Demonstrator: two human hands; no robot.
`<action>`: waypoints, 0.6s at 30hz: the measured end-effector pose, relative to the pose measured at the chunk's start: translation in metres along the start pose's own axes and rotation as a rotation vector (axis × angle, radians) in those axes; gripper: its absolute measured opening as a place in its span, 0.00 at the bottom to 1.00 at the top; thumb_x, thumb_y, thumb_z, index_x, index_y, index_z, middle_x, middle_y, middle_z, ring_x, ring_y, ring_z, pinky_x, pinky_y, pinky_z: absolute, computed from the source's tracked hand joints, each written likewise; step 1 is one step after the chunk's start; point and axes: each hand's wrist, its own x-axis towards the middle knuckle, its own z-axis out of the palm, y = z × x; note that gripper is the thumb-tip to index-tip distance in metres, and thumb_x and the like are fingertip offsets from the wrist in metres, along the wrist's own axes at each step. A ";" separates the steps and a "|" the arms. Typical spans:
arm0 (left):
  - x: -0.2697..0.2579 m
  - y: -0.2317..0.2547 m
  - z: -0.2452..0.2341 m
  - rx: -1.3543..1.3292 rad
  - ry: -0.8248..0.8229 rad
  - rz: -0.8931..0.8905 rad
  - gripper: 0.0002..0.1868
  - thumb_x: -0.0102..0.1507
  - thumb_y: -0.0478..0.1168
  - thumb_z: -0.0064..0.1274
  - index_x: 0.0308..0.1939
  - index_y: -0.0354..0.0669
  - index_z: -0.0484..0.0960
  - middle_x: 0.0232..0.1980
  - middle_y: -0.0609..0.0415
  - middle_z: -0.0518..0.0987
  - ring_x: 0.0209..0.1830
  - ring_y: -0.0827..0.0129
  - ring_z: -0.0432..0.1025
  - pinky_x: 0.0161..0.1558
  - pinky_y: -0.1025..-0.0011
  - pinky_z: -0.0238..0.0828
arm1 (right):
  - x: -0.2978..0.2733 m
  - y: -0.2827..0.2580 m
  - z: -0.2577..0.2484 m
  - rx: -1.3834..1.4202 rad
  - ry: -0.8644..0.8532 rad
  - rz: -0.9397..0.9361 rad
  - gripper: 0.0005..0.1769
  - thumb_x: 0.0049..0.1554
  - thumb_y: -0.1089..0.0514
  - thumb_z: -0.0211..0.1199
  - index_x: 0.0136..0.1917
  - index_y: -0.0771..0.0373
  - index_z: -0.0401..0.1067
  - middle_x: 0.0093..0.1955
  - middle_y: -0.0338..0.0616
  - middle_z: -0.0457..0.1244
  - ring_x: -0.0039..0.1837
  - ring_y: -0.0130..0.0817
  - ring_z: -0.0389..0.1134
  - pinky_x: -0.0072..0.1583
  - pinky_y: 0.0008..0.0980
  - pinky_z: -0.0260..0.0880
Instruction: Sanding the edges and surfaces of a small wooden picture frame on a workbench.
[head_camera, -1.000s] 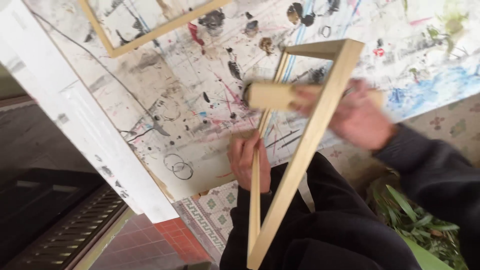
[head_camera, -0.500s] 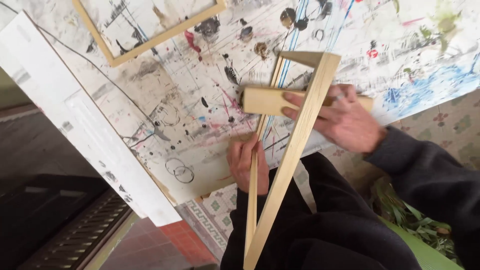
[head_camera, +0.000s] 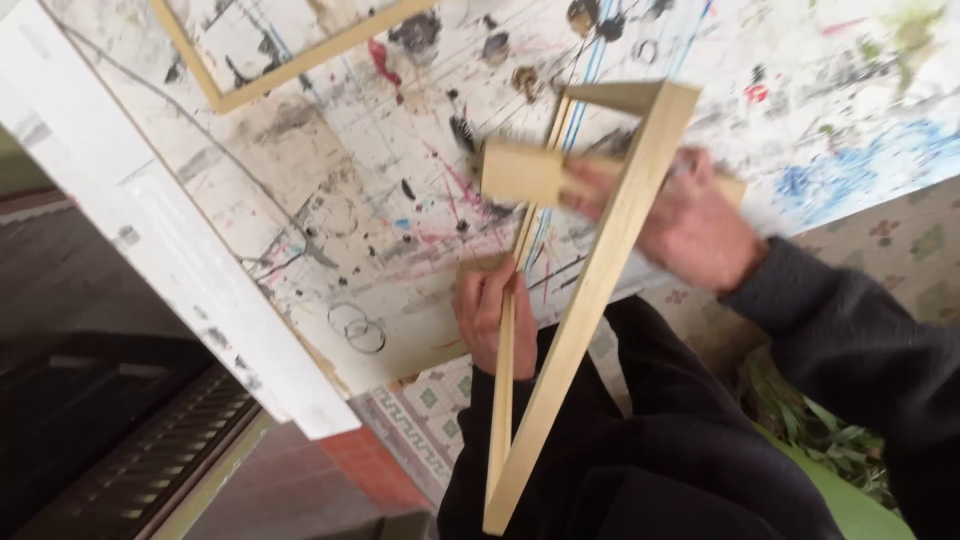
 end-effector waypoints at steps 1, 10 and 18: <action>0.001 -0.002 0.005 0.024 0.040 0.027 0.13 0.61 0.32 0.62 0.50 0.44 0.86 0.40 0.52 0.75 0.45 0.56 0.73 0.51 0.61 0.69 | -0.006 0.006 -0.003 -0.061 0.004 -0.046 0.34 0.59 0.52 0.69 0.77 0.41 0.68 0.83 0.36 0.57 0.73 0.33 0.58 0.62 0.43 0.53; 0.007 0.000 0.002 0.014 0.038 0.027 0.13 0.61 0.33 0.61 0.50 0.43 0.86 0.42 0.52 0.76 0.45 0.55 0.73 0.51 0.59 0.69 | 0.002 0.005 -0.014 0.067 0.026 -0.017 0.35 0.56 0.52 0.71 0.76 0.40 0.67 0.81 0.31 0.57 0.76 0.36 0.60 0.67 0.46 0.57; 0.003 -0.004 0.005 0.047 0.065 0.030 0.13 0.61 0.33 0.61 0.50 0.44 0.86 0.40 0.52 0.75 0.45 0.56 0.72 0.51 0.61 0.68 | 0.006 0.003 -0.009 -0.013 0.001 0.002 0.34 0.60 0.54 0.69 0.78 0.42 0.64 0.81 0.34 0.56 0.74 0.35 0.64 0.66 0.42 0.60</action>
